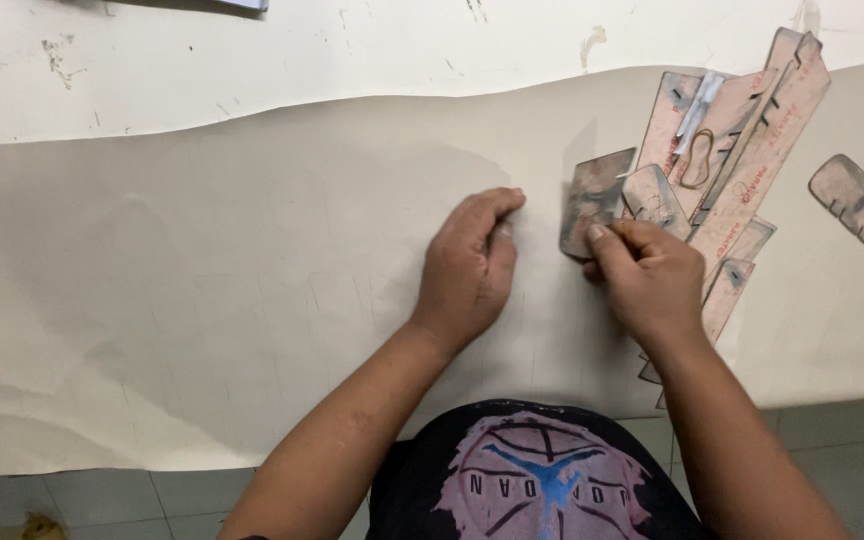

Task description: The person places cardboard shoe pattern templates on a large sheet of material and traces around each template with a pointed stylus, holding the template steady with the other hand. Traced templates are set onto a growing stack of finished patterns at the side of the table.

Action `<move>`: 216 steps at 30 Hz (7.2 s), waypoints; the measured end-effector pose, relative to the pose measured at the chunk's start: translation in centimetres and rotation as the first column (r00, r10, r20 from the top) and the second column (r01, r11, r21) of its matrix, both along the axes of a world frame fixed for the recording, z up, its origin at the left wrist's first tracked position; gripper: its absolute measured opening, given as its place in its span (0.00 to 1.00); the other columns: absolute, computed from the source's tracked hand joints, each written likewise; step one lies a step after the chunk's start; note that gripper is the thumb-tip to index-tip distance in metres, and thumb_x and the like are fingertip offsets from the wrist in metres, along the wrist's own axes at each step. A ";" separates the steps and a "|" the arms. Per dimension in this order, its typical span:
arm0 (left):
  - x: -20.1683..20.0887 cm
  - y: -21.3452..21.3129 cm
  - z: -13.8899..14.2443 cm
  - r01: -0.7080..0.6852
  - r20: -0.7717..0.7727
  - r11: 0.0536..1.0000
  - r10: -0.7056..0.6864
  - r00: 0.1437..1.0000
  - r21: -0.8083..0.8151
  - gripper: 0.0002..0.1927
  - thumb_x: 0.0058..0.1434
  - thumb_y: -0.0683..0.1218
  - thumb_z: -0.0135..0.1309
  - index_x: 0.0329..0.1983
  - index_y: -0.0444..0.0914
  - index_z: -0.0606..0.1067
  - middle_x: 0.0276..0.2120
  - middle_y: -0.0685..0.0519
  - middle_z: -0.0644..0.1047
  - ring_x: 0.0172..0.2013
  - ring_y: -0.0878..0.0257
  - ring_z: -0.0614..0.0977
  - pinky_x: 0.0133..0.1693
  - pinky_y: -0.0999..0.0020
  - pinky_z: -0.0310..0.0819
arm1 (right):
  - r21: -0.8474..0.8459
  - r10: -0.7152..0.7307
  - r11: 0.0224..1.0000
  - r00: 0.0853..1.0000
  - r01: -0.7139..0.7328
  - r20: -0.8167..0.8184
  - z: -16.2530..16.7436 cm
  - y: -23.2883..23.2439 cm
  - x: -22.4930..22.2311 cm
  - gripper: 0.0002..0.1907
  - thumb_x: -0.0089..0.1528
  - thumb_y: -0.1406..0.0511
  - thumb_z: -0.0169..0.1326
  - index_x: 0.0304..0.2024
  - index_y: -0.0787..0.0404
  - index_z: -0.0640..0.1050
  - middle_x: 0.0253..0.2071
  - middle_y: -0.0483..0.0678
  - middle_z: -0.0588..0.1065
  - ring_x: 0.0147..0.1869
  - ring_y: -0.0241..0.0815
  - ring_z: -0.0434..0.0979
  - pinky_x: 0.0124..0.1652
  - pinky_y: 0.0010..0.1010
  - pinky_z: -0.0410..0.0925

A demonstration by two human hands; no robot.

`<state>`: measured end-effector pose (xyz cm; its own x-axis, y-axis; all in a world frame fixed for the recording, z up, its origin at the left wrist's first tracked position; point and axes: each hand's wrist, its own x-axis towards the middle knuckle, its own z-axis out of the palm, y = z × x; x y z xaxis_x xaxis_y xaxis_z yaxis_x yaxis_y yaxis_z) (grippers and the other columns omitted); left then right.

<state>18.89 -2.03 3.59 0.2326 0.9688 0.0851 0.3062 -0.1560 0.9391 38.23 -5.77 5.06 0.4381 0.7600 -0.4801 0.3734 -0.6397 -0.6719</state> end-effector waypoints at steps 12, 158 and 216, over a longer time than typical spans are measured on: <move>-0.7 0.4 -1.0 0.010 -0.016 0.995 -0.011 1.000 -0.098 0.08 0.66 0.38 0.54 0.48 0.34 0.78 0.53 0.47 0.76 0.43 0.60 0.83 0.46 0.68 0.81 | 0.094 -0.017 0.995 0.986 0.034 -0.168 0.2 0.1 2.1 0.12 0.64 0.68 0.58 0.49 0.65 0.78 0.36 0.46 0.79 0.33 0.31 0.78 0.33 0.22 0.73; 2.4 1.5 -0.7 0.313 -0.538 0.949 -0.240 0.808 0.047 0.05 0.63 0.48 0.57 0.40 0.48 0.82 0.63 0.64 0.72 0.69 0.54 0.64 0.67 0.35 0.43 | 0.315 0.421 0.729 0.761 -0.608 0.493 2.3 -1.2 2.7 0.05 0.72 0.67 0.56 0.45 0.62 0.79 0.41 0.51 0.79 0.45 0.46 0.80 0.45 0.33 0.72; 2.9 -0.6 -2.6 0.310 -0.637 0.934 -0.131 0.760 0.178 0.18 0.61 0.49 0.59 0.55 0.50 0.77 0.65 0.59 0.67 0.70 0.56 0.61 0.70 0.36 0.37 | 0.543 0.281 0.750 0.925 -0.377 0.255 0.4 -0.1 2.4 0.08 0.79 0.66 0.49 0.49 0.65 0.76 0.47 0.50 0.80 0.51 0.39 0.82 0.51 0.33 0.74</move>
